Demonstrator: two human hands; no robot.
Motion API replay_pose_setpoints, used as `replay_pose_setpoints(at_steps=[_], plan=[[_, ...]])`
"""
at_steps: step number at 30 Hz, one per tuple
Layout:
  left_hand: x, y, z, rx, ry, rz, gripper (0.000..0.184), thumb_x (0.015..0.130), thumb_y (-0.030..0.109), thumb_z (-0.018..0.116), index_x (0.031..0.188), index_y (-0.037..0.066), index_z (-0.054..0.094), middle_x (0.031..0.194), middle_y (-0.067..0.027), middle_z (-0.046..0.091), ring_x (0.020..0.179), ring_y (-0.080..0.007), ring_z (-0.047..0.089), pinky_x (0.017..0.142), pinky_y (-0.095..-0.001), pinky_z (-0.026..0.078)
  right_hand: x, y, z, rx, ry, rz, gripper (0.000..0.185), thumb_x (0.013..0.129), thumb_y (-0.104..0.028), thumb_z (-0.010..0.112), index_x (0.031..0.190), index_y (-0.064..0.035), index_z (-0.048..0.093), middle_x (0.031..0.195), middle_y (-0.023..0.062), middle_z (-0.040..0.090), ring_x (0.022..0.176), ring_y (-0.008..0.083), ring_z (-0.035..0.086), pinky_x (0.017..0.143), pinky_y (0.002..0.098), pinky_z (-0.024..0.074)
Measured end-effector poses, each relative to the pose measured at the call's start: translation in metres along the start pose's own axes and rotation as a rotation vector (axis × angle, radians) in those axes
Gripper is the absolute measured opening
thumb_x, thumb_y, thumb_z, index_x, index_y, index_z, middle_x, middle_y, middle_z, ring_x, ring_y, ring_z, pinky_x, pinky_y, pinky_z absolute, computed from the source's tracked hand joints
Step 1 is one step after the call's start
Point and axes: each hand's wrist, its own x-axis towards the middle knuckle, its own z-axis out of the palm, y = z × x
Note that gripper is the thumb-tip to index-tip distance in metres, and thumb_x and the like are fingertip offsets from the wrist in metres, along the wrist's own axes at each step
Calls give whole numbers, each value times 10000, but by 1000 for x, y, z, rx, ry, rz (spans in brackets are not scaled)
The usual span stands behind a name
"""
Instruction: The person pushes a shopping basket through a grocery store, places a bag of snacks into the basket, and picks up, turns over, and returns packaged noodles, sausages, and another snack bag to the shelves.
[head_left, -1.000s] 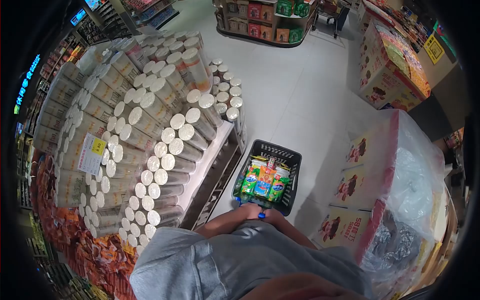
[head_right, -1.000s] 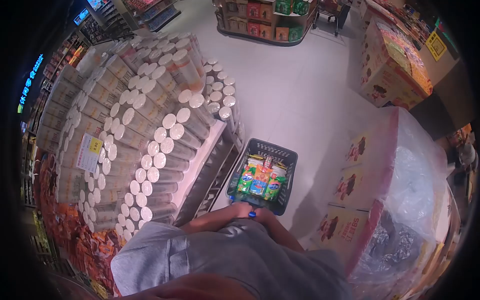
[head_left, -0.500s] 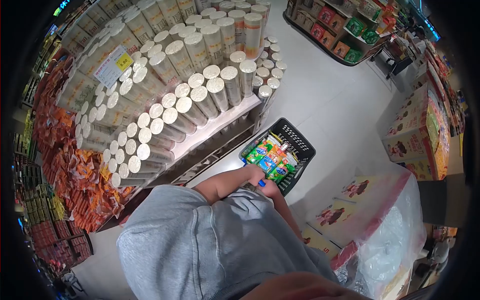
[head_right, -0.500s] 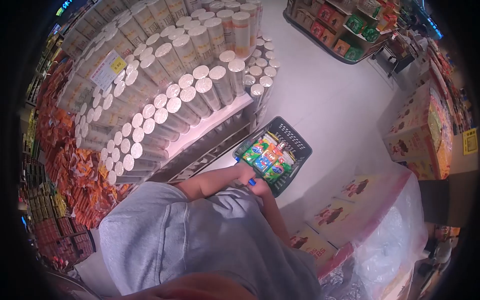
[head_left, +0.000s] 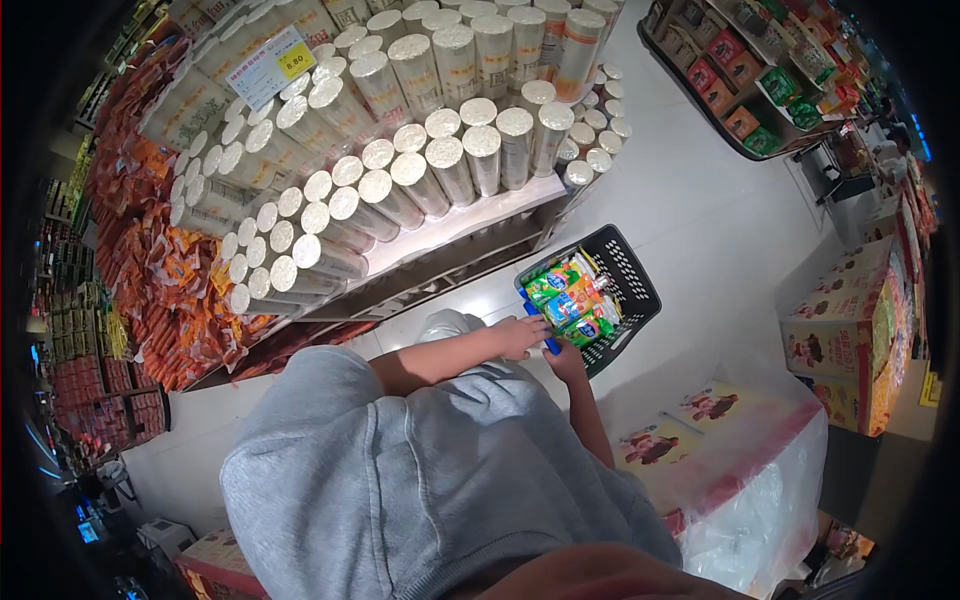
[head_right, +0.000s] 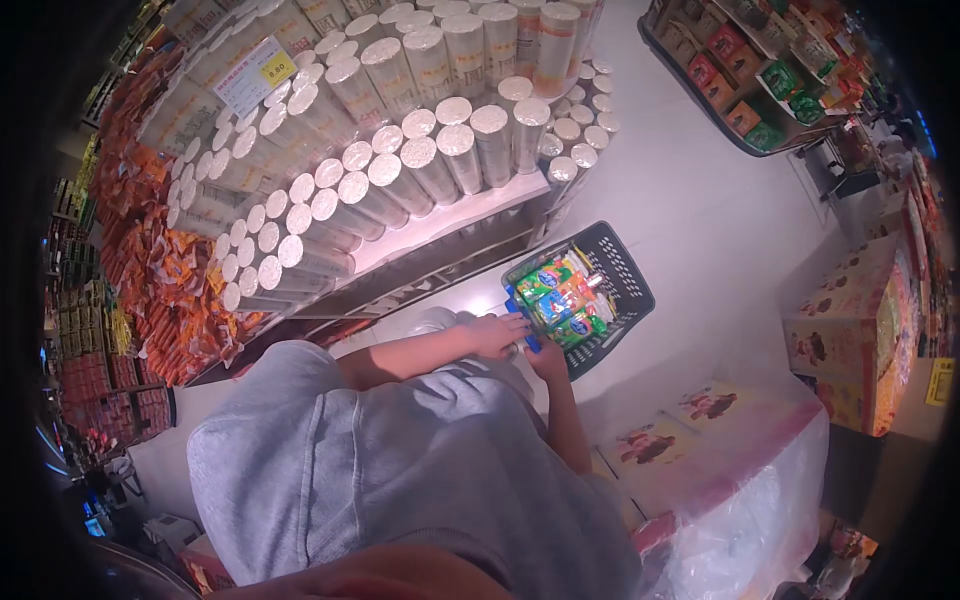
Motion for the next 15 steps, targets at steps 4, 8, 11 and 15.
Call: replay_pose_setpoints(at_steps=[4,8,11,15], plan=[[-33,9,-96,-247,-333,-304,413,834,244,613,1195,49,562,1061,-210,634,956,-373,629,839,-464,500,3,-6,-9,-44,-79,103,391,788,-380,669,958,-29,639,861,225,663,849,406,648,752,463,504],[-69,-43,-132,-113,303,-309,299,816,223,631,1070,67,608,1019,-128,640,953,-342,623,832,-435,506,2,4,-1,-45,-22,58,326,807,-328,678,896,-16,653,643,143,631,517,251,633,554,381,504],[-79,-63,-198,67,652,-508,323,794,169,652,1086,46,591,1172,-157,576,1087,-338,554,936,-440,429,4,1,-1,-51,-59,114,341,797,-339,679,904,-16,653,718,170,646,648,303,644,639,407,503],[-71,-103,-240,148,846,-645,564,740,162,713,1261,64,518,1342,-168,466,1262,-354,424,1054,-496,323,-1,-11,-11,-62,-135,183,364,788,-348,674,946,-20,661,816,203,669,815,371,663,746,434,503]])
